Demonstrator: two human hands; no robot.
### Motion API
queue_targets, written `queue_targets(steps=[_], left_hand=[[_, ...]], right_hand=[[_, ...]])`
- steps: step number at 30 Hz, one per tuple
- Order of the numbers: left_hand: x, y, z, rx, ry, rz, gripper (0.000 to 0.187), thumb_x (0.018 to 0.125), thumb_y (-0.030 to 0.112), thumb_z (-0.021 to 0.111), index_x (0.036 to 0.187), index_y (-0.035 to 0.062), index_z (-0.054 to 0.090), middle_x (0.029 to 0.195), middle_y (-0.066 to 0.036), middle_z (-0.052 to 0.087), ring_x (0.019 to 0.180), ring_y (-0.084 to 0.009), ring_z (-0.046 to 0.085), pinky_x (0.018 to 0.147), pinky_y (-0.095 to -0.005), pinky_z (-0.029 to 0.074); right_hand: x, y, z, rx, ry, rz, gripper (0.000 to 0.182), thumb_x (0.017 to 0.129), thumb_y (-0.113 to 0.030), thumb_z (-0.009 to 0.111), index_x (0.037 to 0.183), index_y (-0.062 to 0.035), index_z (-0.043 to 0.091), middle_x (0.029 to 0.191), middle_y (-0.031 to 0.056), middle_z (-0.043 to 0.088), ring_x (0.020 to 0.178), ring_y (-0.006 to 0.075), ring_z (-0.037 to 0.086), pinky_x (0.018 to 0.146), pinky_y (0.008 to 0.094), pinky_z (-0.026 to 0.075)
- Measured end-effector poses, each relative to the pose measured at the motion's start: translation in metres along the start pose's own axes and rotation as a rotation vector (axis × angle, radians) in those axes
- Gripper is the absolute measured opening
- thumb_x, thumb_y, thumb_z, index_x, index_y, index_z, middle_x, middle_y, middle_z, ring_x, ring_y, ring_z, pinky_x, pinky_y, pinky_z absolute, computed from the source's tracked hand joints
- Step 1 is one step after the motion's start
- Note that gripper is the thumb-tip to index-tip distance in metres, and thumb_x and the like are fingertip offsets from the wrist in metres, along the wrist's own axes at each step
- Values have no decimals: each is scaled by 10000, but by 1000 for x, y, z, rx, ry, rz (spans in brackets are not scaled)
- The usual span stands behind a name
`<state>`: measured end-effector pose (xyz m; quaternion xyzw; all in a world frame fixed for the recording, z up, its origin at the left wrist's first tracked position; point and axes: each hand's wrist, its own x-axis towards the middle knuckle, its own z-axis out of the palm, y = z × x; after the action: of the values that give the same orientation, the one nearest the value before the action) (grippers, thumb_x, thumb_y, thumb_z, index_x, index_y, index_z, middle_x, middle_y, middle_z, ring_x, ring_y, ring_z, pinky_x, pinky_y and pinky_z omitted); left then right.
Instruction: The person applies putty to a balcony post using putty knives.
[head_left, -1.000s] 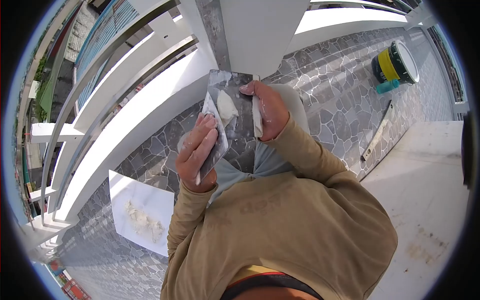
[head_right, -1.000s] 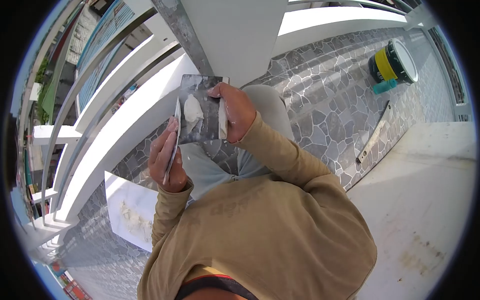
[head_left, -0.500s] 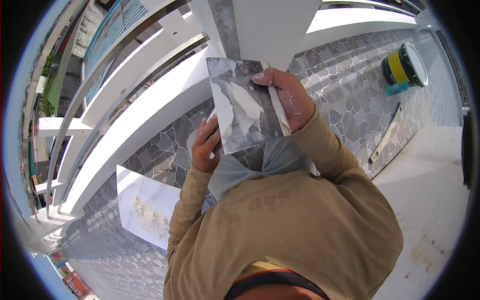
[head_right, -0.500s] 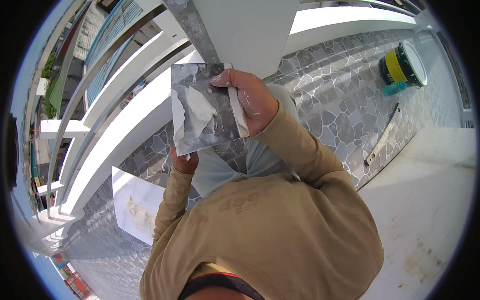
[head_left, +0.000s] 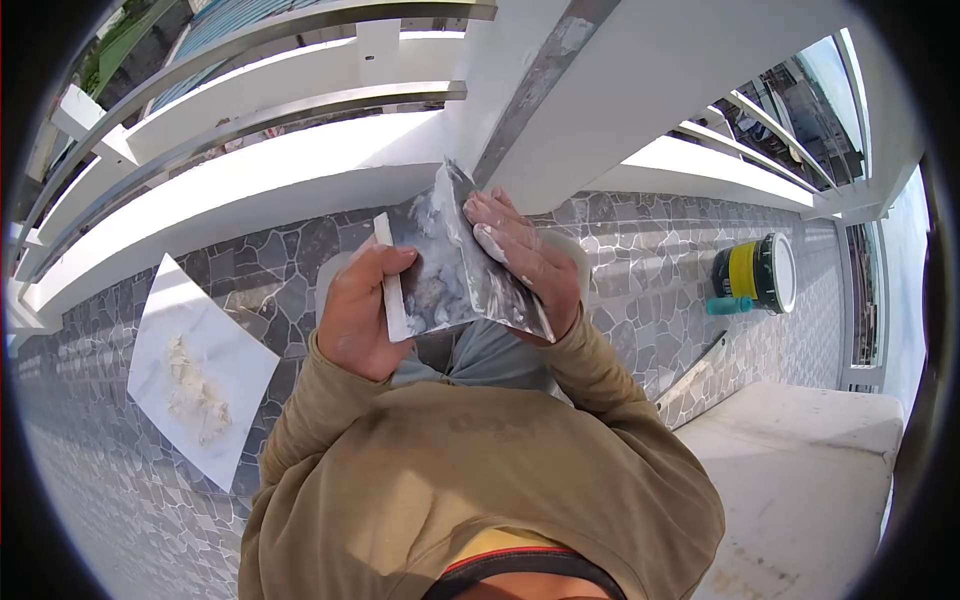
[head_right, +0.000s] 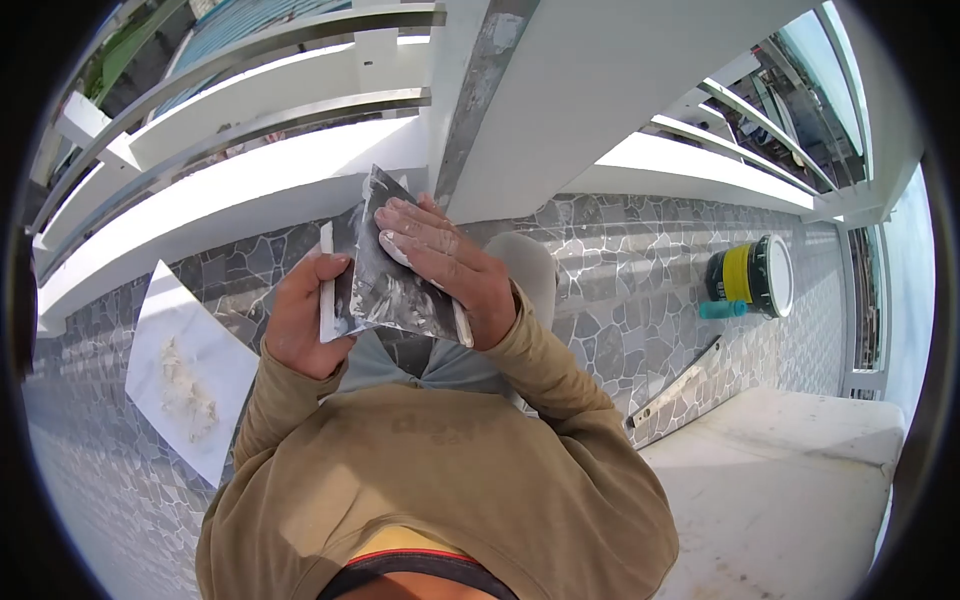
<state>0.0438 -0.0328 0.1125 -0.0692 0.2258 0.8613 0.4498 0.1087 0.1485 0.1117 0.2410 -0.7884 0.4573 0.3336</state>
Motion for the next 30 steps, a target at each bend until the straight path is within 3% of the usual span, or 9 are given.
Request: queue_targets(steps=[10, 12, 14, 16, 18, 19, 22, 26, 30], left_hand=[[-10, 17, -10, 205, -25, 287, 473, 845, 36, 430, 1309, -9, 347, 1197, -173, 523, 1050, -265, 581, 895, -377, 509], [-16, 24, -13, 45, -96, 300, 467, 852, 48, 434, 1306, -11, 346, 1194, -168, 533, 1048, -273, 586, 900, -383, 505], [-15, 20, -15, -41, -56, 276, 326, 867, 58, 466, 1183, -23, 467, 1110, -147, 595, 960, -253, 623, 836, -357, 531], [-15, 12, -32, -185, -206, 84, 180, 872, 66, 490, 1028, -7, 544, 1016, -122, 629, 913, -218, 639, 784, -326, 551], [-19, -3, -9, -102, 18, 170, 98, 873, 75, 510, 912, 9, 572, 906, -99, 651, 825, -197, 657, 714, -311, 567], [-19, -4, -3, -160, 64, 83, 100, 875, 75, 507, 901, 12, 580, 882, -91, 654, 802, -200, 659, 697, -314, 569], [-19, -9, 2, -203, 92, -12, 103, 876, 76, 503, 894, 17, 585, 873, -80, 657, 788, -205, 660, 672, -313, 566], [-14, -10, -3, -146, -6, -39, 99, 874, 96, 509, 900, 30, 579, 888, -85, 650, 814, -202, 654, 696, -332, 563], [-12, -6, 1, -60, 7, 43, 266, 869, 64, 450, 1125, -3, 469, 1046, -133, 586, 932, -244, 627, 782, -391, 551]], right_hand=[[-10, 28, -20, -336, -360, 132, 440, 770, 3, 584, 1206, -49, 553, 1293, 149, 518, 1263, 293, 436, 1101, 489, 238], [-28, 41, -8, -410, -277, 146, 245, 764, 37, 587, 1002, -14, 617, 1145, 193, 597, 1115, 277, 563, 1021, 444, 364], [-39, 39, -7, -150, -50, 701, 185, 718, 72, 587, 883, -4, 618, 990, 172, 627, 949, 260, 599, 911, 408, 432], [-36, 37, -12, -649, -165, 211, 110, 725, 99, 546, 769, 5, 583, 860, 140, 602, 804, 210, 580, 796, 376, 460], [-23, 34, 3, 899, 587, 512, 155, 753, 124, 468, 759, 16, 579, 863, 120, 598, 797, 188, 591, 792, 385, 475], [-6, 20, 7, 989, 674, 528, 150, 781, 100, 451, 789, 20, 577, 880, 87, 590, 814, 174, 585, 835, 406, 472], [-25, 34, 8, -67, 228, 176, 204, 803, 69, 470, 962, 30, 592, 995, 102, 600, 962, 196, 573, 912, 404, 446], [-14, 8, 15, 294, 337, 488, 274, 766, 104, 535, 1028, 59, 603, 1028, 180, 619, 974, 265, 609, 853, 331, 476], [-5, 27, 16, -28, 31, -122, 594, 739, 1, 662, 1288, 28, 436, 1311, 244, 466, 1243, 365, 439, 1054, 457, 328]])
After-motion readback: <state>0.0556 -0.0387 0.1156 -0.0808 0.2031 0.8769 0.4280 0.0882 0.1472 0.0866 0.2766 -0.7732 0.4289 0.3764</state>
